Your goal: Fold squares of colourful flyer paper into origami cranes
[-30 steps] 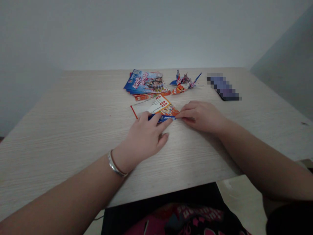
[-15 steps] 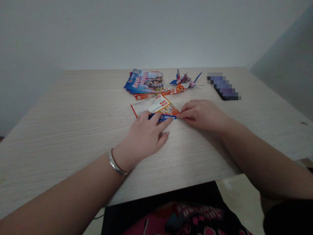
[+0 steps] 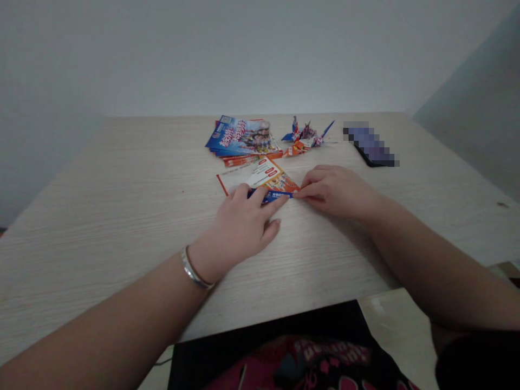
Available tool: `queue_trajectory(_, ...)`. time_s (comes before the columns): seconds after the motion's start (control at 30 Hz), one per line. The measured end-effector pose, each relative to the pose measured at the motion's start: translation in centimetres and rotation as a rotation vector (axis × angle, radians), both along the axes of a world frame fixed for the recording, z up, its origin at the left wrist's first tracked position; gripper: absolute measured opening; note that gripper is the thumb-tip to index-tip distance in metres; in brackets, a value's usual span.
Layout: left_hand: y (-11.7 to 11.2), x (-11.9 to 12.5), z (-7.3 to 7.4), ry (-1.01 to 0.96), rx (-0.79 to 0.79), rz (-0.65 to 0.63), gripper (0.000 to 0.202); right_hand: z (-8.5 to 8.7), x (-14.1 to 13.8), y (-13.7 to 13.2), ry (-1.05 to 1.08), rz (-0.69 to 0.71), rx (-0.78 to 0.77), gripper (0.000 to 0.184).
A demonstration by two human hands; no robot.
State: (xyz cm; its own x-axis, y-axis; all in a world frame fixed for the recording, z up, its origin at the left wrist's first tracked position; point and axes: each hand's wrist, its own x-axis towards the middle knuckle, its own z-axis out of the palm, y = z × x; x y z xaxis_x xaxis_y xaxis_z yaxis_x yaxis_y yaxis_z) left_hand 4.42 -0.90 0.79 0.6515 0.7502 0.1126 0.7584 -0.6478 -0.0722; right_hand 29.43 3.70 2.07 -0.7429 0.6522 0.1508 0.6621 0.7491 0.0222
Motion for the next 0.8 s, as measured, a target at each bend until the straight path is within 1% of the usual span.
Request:
queue_trajectory(0.1,0.0,0.0,0.3,0.028,-0.021,0.015,0.054,0.4,0.2,0.1,-0.005,-0.038,-0.049,0.023)
queue_trajectory(0.2,-0.1,0.0,0.3,0.016,-0.011,-0.002,0.054,0.7,0.7,0.3,-0.010,-0.062,-0.082,0.022)
queue_trajectory(0.33,-0.1,-0.1,0.2,-0.002,0.002,-0.006,0.053,0.9,1.4,0.5,-0.010,-0.059,-0.098,0.023)
queue_trajectory(0.47,-0.1,0.0,0.2,0.006,-0.005,-0.004,0.053,0.8,1.9,0.7,-0.018,-0.078,-0.090,0.023)
queue_trajectory(0.57,-0.1,0.0,0.2,0.000,0.005,-0.004,0.053,0.5,1.4,0.6,0.086,-0.069,-0.046,0.026)
queue_trajectory(0.63,-0.1,0.0,0.2,-0.004,0.010,-0.005,0.053,0.2,0.7,0.3,0.164,-0.016,-0.044,0.029)
queue_trajectory(0.7,-0.1,0.0,0.2,-0.003,0.017,-0.005,0.053,0.1,-0.1,-0.1,0.141,0.020,-0.074,0.029)
queue_trajectory(0.8,-0.2,0.1,0.1,0.009,0.017,-0.003,0.053,0.0,-0.8,-0.4,0.069,0.015,-0.064,0.025)
